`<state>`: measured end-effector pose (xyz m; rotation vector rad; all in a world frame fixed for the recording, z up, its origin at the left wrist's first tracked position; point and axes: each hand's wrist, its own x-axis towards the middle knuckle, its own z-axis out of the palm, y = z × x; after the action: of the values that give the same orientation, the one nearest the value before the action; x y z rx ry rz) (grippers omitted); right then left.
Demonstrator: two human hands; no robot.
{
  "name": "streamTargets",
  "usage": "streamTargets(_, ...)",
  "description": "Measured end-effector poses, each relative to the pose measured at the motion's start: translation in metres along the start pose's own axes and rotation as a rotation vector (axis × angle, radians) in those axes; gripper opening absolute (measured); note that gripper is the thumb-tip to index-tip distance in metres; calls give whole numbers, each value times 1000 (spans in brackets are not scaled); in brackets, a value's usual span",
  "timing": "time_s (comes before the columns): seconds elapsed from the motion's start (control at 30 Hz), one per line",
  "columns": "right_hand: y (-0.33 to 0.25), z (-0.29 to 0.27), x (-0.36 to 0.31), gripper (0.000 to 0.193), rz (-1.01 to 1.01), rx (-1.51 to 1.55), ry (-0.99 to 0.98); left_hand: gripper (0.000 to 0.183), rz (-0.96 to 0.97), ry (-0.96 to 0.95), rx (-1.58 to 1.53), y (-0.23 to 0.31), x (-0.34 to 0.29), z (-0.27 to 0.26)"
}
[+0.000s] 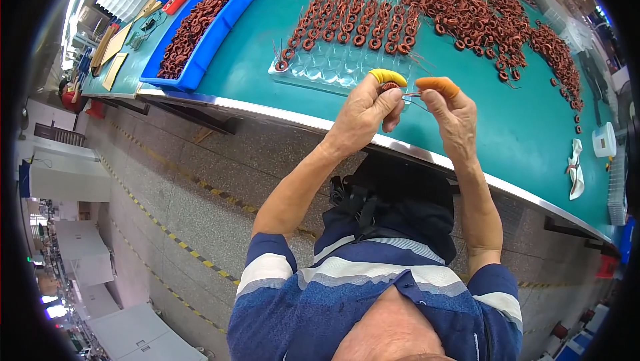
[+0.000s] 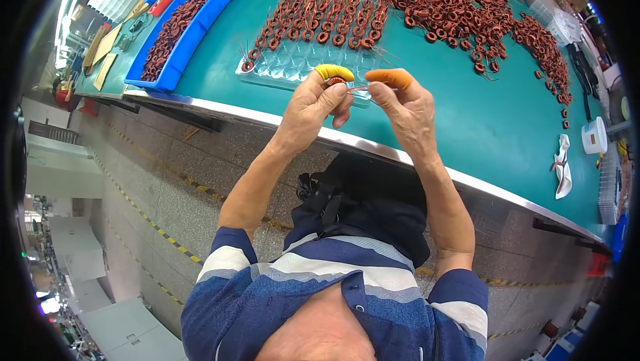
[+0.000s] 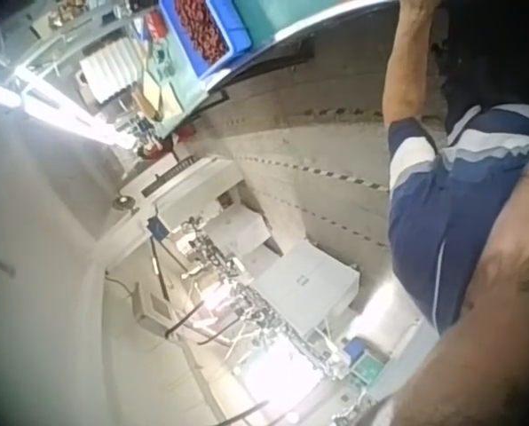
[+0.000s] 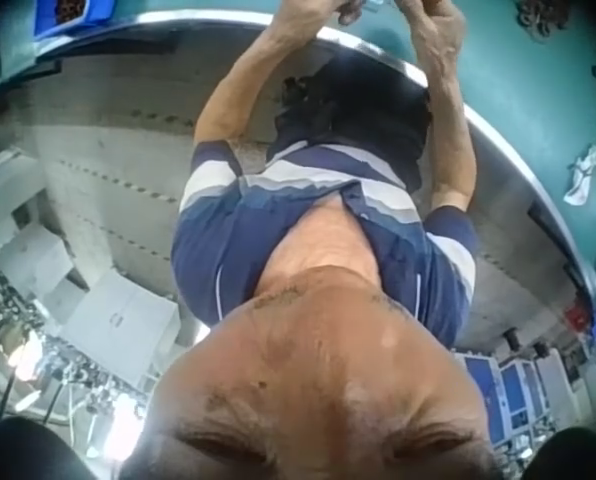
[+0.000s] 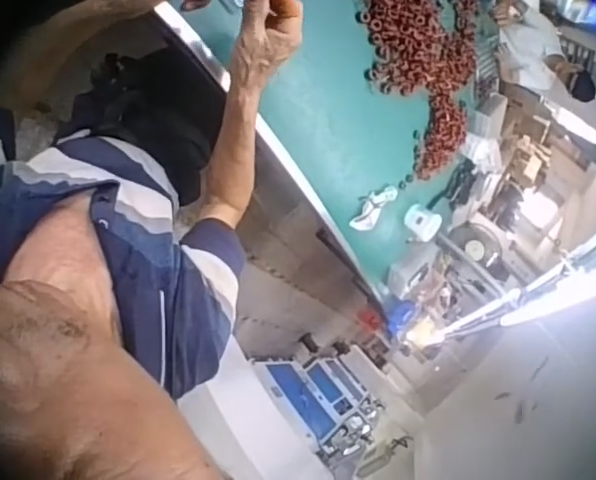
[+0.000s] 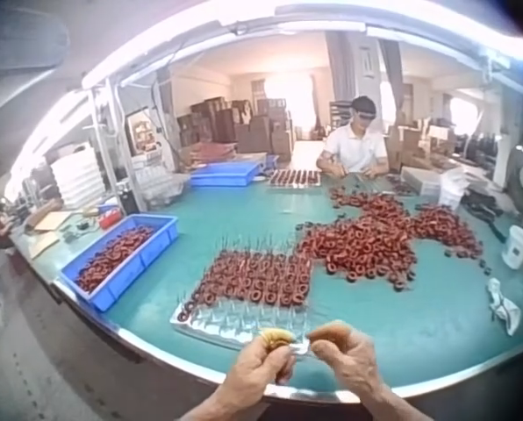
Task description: Assembling electronic components by winding wire around toroidal cores and organizing them in a tray.
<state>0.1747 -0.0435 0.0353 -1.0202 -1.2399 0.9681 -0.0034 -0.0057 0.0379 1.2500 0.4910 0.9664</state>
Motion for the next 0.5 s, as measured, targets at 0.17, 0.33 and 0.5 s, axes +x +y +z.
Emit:
streamTargets(0.17,-21,17,-1,10,-632,-744,80,19,-74,77,70,-6,-3,3)
streamTargets(0.33,-21,8,4,18,31,-195,73,20,9,35,-54,-2,-13,10)
streamTargets(0.5,-2,12,5,23,73,-80,44,22,23,3,7,-1,-14,3)
